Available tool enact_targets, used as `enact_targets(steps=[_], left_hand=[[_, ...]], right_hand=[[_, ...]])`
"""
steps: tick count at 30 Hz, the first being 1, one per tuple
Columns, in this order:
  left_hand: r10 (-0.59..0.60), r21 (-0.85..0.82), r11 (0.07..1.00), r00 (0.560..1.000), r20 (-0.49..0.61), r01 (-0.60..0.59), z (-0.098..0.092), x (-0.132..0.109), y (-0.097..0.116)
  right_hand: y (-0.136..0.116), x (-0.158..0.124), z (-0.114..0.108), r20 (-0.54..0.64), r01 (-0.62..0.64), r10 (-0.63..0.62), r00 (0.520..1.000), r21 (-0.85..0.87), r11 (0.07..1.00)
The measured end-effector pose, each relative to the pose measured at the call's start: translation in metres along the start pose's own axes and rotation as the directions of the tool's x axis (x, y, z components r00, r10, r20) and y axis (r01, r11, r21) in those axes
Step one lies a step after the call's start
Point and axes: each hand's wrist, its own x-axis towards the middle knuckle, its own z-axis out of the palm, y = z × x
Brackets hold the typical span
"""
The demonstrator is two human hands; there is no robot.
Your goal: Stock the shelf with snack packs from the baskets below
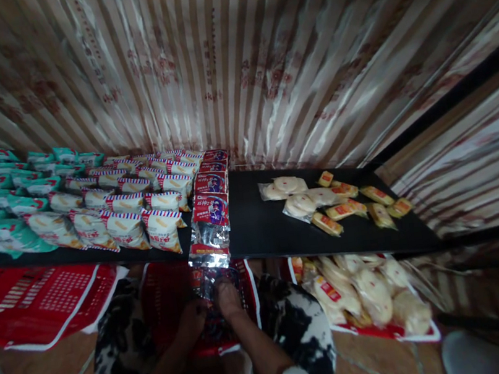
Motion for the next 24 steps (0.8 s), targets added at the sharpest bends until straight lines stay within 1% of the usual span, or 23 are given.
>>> enact_targets(steps=[4, 8, 10, 12, 15, 18, 20, 22, 24], left_hand=[[0.011, -0.081, 0.997, 1.000, -0.019, -0.013, -0.001, -0.001, -0.006], [0.002, -0.211, 0.977, 0.999, -0.053, -0.013, -0.006, -0.007, -0.011], [-0.013, -0.299, 0.954, 0.997, -0.077, -0.010, -0.010, -0.011, -0.014], [-0.029, -0.395, 0.919, 0.995, -0.091, -0.009, -0.014, -0.015, -0.016], [-0.031, -0.538, 0.843, 0.997, -0.077, -0.016, -0.018, -0.020, -0.017], [0.015, -0.648, 0.761, 0.999, -0.032, -0.032, -0.023, -0.031, -0.014], [0.075, -0.731, 0.681, 0.997, 0.003, -0.049, -0.028, -0.044, -0.010], [0.152, -0.820, 0.569, 0.988, 0.025, -0.067, -0.034, -0.061, -0.003], [0.210, -0.870, 0.486, 0.977, 0.027, -0.080, -0.040, -0.078, 0.005]], right_hand=[[-0.006, -0.013, -0.009, -0.073, 0.045, -0.046, 0.996, -0.010, 0.999], [-0.016, -0.034, -0.024, -0.173, 0.116, -0.117, 0.978, -0.011, 0.993], [-0.021, -0.046, -0.034, -0.212, 0.157, -0.145, 0.967, 0.043, 0.987], [-0.025, -0.058, -0.045, -0.255, 0.207, -0.167, 0.952, 0.138, 0.969], [-0.032, -0.074, -0.061, -0.314, 0.255, -0.150, 0.937, 0.326, 0.910], [-0.039, -0.086, -0.076, -0.325, 0.276, -0.112, 0.939, 0.520, 0.808], [-0.044, -0.094, -0.085, -0.330, 0.295, -0.103, 0.938, 0.608, 0.737], [-0.048, -0.100, -0.095, -0.348, 0.324, -0.105, 0.932, 0.663, 0.675], [-0.051, -0.106, -0.103, -0.362, 0.340, -0.094, 0.927, 0.712, 0.614]])
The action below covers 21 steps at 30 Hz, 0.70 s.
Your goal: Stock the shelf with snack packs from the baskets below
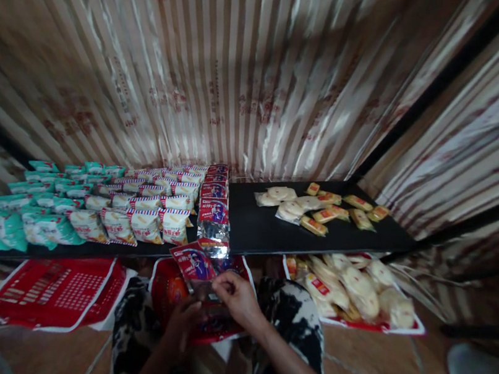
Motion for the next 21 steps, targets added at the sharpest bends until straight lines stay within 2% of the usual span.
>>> enact_targets(steps=[4, 7, 12, 16, 19, 21], left_hand=[[0.034, 0.048, 0.998, 0.998, 0.052, -0.036, 0.012, -0.015, 0.017], [0.046, 0.188, 0.980, 0.994, 0.095, -0.063, 0.020, -0.011, 0.019], [0.036, 0.424, 0.903, 0.996, 0.082, -0.068, 0.046, -0.003, 0.016], [0.055, 0.371, 0.921, 0.982, 0.179, -0.119, 0.076, -0.006, 0.017], [0.075, 0.350, 0.925, 0.973, 0.218, -0.149, 0.094, -0.004, 0.017], [0.086, 0.355, 0.920, 0.970, 0.228, -0.166, 0.102, 0.001, 0.017]], right_hand=[[-0.009, -0.005, -0.008, -0.066, -0.064, 0.073, 0.995, 0.131, 0.989], [-0.007, -0.011, -0.017, -0.102, -0.108, 0.130, 0.986, 0.201, 0.974], [0.000, -0.024, -0.037, -0.218, -0.112, 0.175, 0.960, 0.274, 0.955], [0.004, -0.030, -0.054, -0.328, -0.080, 0.203, 0.923, 0.352, 0.932], [0.006, -0.031, -0.062, -0.324, -0.143, 0.287, 0.902, 0.403, 0.904], [0.008, -0.029, -0.065, -0.297, -0.162, 0.307, 0.904, 0.425, 0.891]])
